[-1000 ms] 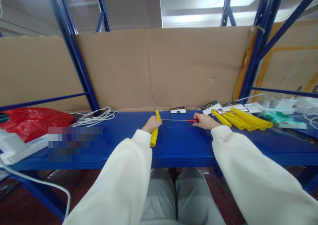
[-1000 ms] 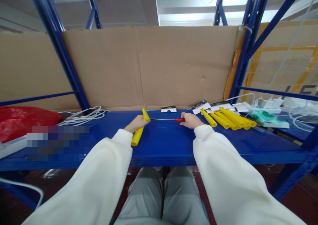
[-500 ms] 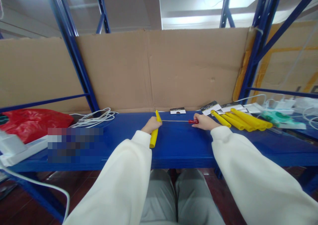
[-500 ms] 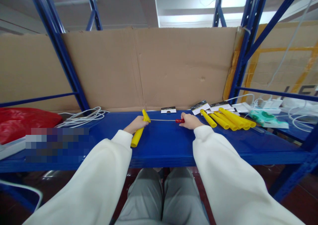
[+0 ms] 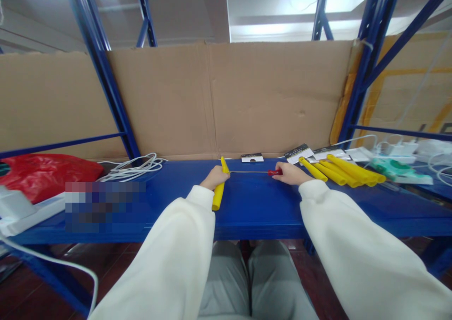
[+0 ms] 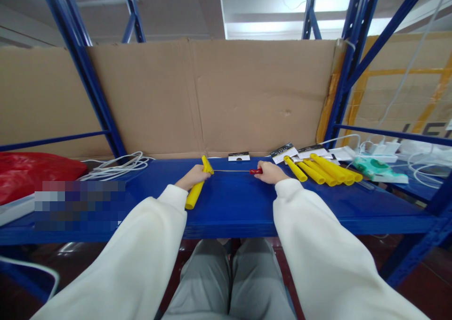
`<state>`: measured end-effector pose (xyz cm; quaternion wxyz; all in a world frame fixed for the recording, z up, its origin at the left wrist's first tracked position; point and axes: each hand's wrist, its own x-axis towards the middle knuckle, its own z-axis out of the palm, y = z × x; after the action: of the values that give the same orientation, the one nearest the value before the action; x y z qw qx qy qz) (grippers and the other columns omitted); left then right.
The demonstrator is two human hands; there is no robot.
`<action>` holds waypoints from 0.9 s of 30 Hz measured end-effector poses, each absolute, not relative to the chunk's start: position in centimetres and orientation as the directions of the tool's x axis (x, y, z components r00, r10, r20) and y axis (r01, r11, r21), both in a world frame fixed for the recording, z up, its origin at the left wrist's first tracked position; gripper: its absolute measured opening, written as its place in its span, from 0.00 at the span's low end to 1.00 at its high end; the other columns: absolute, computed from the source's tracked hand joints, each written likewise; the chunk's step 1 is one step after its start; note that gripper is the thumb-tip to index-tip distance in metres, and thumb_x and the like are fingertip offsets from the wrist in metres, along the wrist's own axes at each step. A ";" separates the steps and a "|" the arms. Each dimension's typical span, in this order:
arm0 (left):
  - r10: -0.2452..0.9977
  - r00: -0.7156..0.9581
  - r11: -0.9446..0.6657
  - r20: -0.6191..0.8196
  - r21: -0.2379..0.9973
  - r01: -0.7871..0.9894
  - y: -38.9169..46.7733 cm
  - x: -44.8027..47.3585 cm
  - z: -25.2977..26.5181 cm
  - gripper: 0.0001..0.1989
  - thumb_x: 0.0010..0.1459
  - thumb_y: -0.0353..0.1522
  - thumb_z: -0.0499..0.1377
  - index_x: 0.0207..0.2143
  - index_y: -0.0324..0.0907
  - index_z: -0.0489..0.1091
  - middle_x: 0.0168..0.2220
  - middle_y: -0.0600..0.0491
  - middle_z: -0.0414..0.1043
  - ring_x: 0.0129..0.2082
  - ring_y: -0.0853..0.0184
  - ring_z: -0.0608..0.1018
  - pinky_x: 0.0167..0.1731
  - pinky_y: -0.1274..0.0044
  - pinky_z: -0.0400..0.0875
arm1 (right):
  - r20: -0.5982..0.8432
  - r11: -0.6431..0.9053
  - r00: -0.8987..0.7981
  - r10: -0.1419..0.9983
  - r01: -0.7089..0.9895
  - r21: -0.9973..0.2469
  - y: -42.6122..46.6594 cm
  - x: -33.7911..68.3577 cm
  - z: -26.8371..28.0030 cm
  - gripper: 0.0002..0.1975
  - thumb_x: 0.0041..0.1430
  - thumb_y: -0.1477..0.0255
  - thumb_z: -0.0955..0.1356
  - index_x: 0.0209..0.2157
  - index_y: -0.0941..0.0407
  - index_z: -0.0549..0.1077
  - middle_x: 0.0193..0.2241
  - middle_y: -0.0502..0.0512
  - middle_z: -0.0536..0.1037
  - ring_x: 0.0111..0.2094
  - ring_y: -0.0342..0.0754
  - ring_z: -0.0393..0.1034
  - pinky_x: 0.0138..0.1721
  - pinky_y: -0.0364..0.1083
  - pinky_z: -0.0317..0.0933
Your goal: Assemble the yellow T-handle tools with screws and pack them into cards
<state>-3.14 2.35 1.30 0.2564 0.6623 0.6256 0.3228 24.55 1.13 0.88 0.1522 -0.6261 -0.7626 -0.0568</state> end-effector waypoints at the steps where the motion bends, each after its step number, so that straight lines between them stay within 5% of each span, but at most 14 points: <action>1: 0.994 0.013 -0.091 0.111 0.741 0.666 2.4 -3.2 1.3 0.03 0.50 0.22 0.60 0.28 0.34 0.73 0.22 0.52 0.71 0.23 0.67 0.75 0.23 0.79 0.63 | 0.308 0.206 -0.165 0.937 0.973 -0.105 1.1 24.6 0.9 0.06 0.55 0.69 0.70 0.33 0.54 0.70 0.30 0.55 0.78 0.32 0.49 0.72 0.31 0.43 0.59; 20: 0.992 0.027 -0.107 0.122 0.722 0.684 2.7 -3.3 1.0 0.04 0.50 0.23 0.59 0.29 0.33 0.74 0.22 0.52 0.72 0.22 0.69 0.73 0.23 0.81 0.63 | 0.195 0.191 -0.149 0.970 0.957 -0.218 2.5 26.1 -0.1 0.07 0.58 0.70 0.70 0.39 0.56 0.77 0.39 0.59 0.81 0.41 0.52 0.76 0.43 0.47 0.66; 27: 0.989 0.029 -0.121 0.142 0.701 0.703 2.6 -3.2 1.2 0.03 0.49 0.24 0.60 0.28 0.34 0.74 0.24 0.50 0.73 0.24 0.68 0.75 0.23 0.81 0.63 | 0.277 0.264 -0.211 0.937 0.949 -0.171 2.4 25.0 -0.1 0.15 0.59 0.64 0.69 0.46 0.54 0.76 0.49 0.62 0.77 0.52 0.59 0.71 0.50 0.56 0.65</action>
<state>-3.21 2.61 1.17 0.2283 0.6800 0.6222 0.3136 24.98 2.42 -0.09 0.1641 -0.6064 -0.7778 -0.0180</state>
